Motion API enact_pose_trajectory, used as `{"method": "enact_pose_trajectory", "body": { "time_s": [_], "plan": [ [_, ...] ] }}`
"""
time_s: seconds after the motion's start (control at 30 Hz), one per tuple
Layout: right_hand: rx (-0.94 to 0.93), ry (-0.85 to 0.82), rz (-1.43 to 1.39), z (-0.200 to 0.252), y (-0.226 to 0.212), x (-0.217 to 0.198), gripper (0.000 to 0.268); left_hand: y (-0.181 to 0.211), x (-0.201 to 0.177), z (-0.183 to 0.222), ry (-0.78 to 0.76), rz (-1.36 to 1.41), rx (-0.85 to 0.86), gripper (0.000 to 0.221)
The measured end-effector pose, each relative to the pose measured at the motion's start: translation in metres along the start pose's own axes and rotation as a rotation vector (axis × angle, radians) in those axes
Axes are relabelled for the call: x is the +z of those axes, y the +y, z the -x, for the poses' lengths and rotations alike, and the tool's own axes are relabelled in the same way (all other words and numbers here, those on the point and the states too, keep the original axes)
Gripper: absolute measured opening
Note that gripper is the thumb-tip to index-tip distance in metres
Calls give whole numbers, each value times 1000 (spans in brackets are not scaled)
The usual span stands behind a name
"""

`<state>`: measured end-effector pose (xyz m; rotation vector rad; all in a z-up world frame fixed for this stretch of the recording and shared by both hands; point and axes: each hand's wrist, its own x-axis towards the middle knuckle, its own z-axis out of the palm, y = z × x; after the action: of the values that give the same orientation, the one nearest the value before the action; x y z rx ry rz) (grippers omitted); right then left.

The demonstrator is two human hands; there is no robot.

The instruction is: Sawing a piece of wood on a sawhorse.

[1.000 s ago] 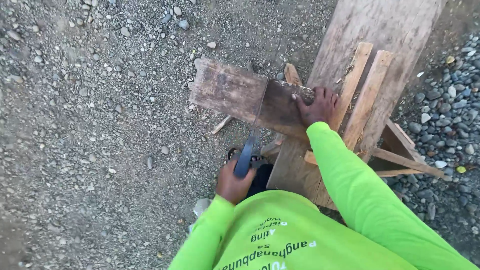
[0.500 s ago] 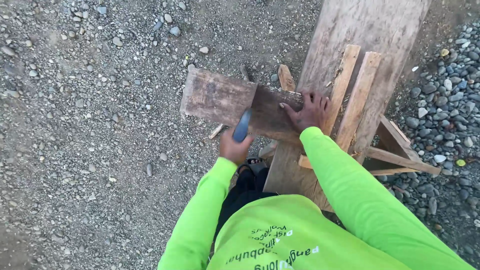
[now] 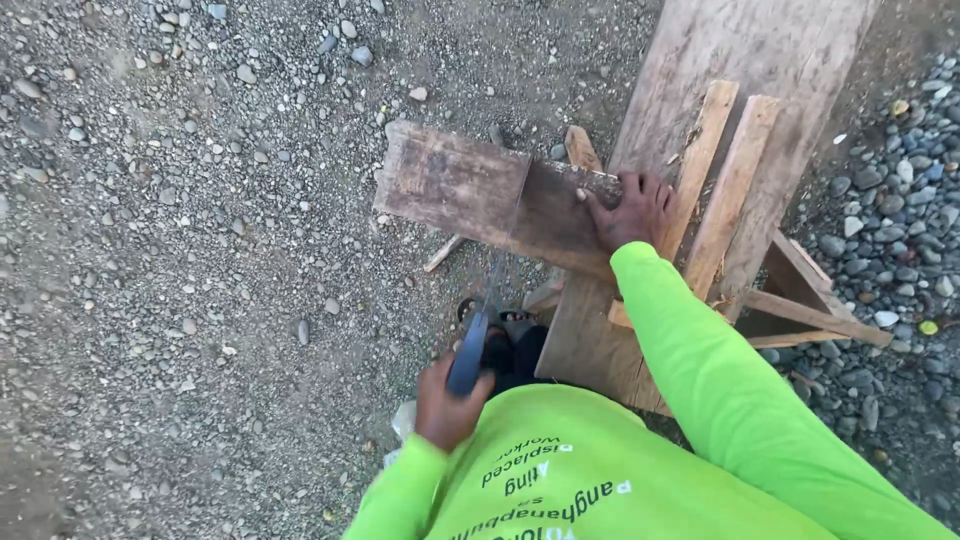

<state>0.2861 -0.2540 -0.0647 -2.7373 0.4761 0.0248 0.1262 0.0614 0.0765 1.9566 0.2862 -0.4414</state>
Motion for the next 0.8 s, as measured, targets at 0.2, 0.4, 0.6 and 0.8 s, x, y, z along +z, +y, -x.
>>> {"method": "enact_pose_trajectory", "body": {
  "time_s": [0.2, 0.4, 0.6, 0.8],
  "plan": [
    [-106, 84, 20, -2, 12, 12, 76, 24, -25, 47, -38, -107, -85, 25],
    [-127, 96, 35, 0, 5, 1, 78, -18, 59, -143, -140, 28, -140, 18],
    [-86, 93, 29, -2, 3, 2, 76, 53, 82, -196, -24, 43, -10, 27],
    [-142, 185, 83, -6, 12, 15, 71, 20, 79, -157, 8, 104, 34, 23]
  ]
}}
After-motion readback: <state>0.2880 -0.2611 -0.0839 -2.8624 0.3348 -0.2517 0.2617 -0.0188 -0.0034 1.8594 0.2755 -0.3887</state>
